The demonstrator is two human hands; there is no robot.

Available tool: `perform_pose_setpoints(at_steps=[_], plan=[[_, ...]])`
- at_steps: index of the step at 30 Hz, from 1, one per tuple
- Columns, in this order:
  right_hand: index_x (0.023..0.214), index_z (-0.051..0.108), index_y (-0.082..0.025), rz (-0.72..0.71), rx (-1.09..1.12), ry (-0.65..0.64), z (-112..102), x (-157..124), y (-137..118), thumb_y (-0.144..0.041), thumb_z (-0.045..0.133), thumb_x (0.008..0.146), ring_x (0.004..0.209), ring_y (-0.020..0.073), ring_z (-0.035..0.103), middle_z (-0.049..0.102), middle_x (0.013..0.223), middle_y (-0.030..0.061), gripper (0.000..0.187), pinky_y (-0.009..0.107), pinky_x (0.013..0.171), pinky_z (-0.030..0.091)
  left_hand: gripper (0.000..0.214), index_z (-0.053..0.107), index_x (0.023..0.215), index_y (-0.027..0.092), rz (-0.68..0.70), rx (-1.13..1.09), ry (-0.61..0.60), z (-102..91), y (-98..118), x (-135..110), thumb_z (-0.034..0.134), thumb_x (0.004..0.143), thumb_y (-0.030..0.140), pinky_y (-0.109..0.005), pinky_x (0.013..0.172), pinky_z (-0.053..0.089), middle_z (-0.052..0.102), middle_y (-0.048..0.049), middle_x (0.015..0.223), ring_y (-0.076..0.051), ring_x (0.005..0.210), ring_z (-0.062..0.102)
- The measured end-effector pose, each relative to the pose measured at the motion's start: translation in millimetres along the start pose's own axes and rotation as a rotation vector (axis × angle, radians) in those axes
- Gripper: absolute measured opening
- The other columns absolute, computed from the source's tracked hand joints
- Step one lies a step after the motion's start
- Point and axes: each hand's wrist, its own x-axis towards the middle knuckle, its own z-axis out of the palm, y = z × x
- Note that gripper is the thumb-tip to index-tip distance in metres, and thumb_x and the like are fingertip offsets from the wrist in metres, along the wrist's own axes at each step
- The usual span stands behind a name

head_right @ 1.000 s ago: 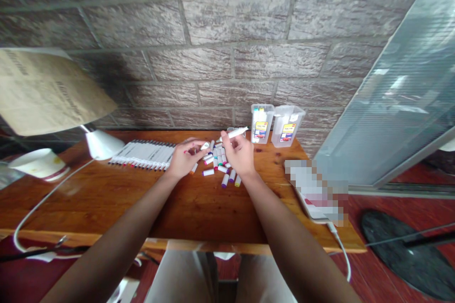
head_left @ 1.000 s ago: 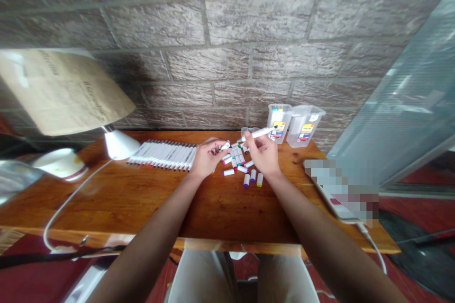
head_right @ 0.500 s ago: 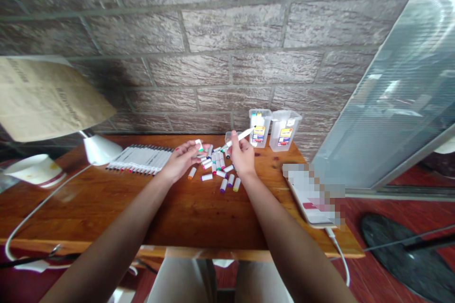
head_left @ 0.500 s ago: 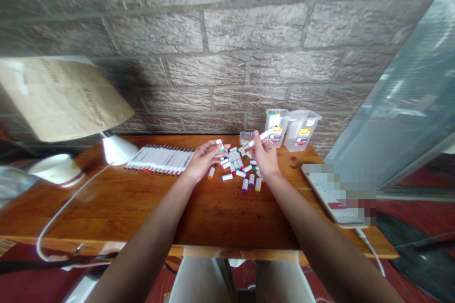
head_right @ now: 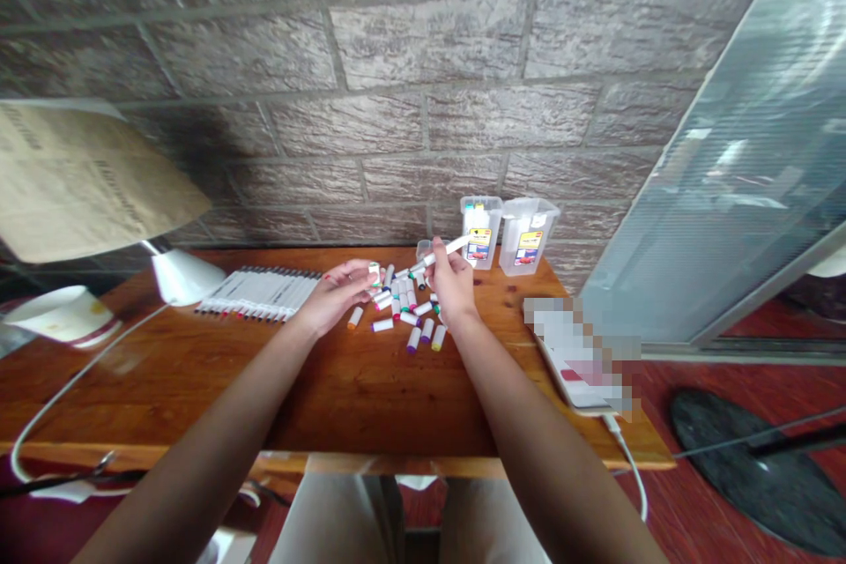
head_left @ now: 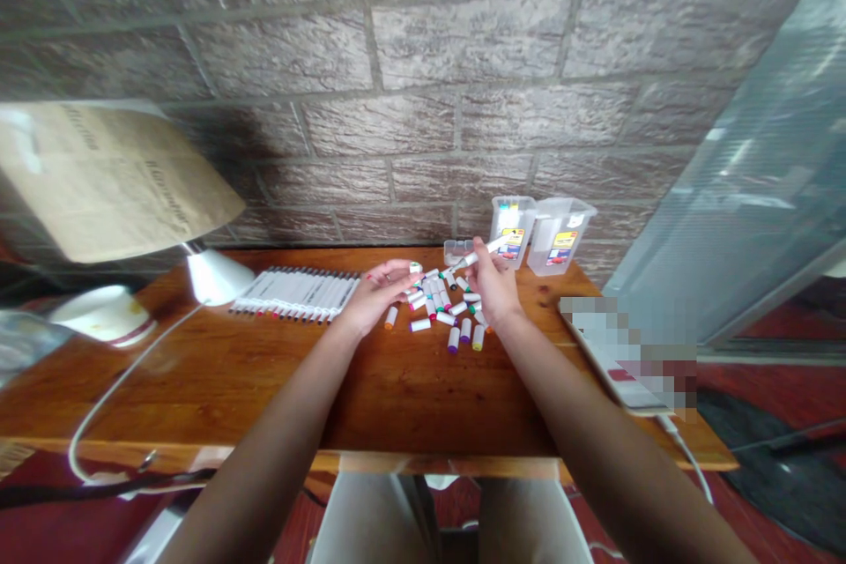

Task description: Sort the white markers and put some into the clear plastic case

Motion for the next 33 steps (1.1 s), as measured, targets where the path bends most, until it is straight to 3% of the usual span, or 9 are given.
perform_pose_setpoints(at_steps=[4,10,17,21,29,33], plan=[[0.068,0.064,-0.021,0.033,0.004,-0.001,3.0,-3.5,-2.5,-0.072,0.066,0.074,0.039,0.0106,0.038,0.051,0.048,-0.0034,0.052,0.027,0.039,0.026,0.041,0.071,0.084,0.018,0.087,0.138,-0.011,3.9,-1.0,-2.9,0.092,0.060,0.044,-0.024,0.060,0.052,0.075,-0.0029,0.082,-0.014,0.068,0.067],[0.070,0.065,-0.020,0.024,0.042,-0.051,4.0,-5.8,-1.9,-0.065,0.071,0.074,0.042,0.0109,0.041,0.056,0.051,-0.0029,0.046,0.027,0.042,0.031,0.041,0.074,0.084,0.018,0.148,0.251,-0.050,4.4,-2.6,-3.8,0.090,0.062,0.047,-0.027,0.063,0.054,0.076,-0.0042,0.085,-0.016,0.071,0.068],[0.074,0.067,-0.018,0.000,0.025,-0.079,4.5,-7.9,2.3,-0.065,0.073,0.072,0.043,0.0095,0.039,0.059,0.054,-0.0027,0.047,0.026,0.043,0.030,0.048,0.076,0.088,0.017,0.110,0.276,-0.063,7.1,-1.5,-4.8,0.087,0.062,0.056,-0.027,0.064,0.053,0.077,-0.0045,0.082,-0.016,0.068,0.067],[0.077,0.067,-0.018,-0.006,-0.001,-0.118,4.8,-8.5,4.9,-0.067,0.072,0.073,0.042,0.0083,0.036,0.061,0.056,-0.0022,0.050,0.026,0.043,0.026,0.048,0.077,0.087,0.016,0.112,0.245,-0.054,9.4,1.1,-6.9,0.090,0.059,0.053,-0.026,0.066,0.053,0.077,-0.0043,0.082,-0.014,0.068,0.066],[0.067,0.064,-0.018,-0.065,-0.116,-0.172,4.4,-12.5,4.9,-0.065,0.068,0.079,0.046,0.0089,0.045,0.062,0.057,-0.0012,0.049,0.025,0.046,0.034,0.044,0.077,0.087,0.016,0.103,0.203,-0.066,10.3,-0.5,-5.7,0.091,0.060,0.047,-0.026,0.059,0.050,0.073,-0.0017,0.073,-0.011,0.058,0.060],[0.066,0.063,-0.018,-0.047,-0.146,-0.212,5.3,-17.3,0.8,-0.065,0.069,0.078,0.045,0.0082,0.046,0.062,0.057,-0.0013,0.049,0.024,0.045,0.034,0.043,0.077,0.087,0.015,0.158,0.201,-0.042,9.6,-2.5,-4.7,0.091,0.061,0.046,-0.027,0.060,0.051,0.075,-0.0037,0.079,-0.012,0.060,0.061]])
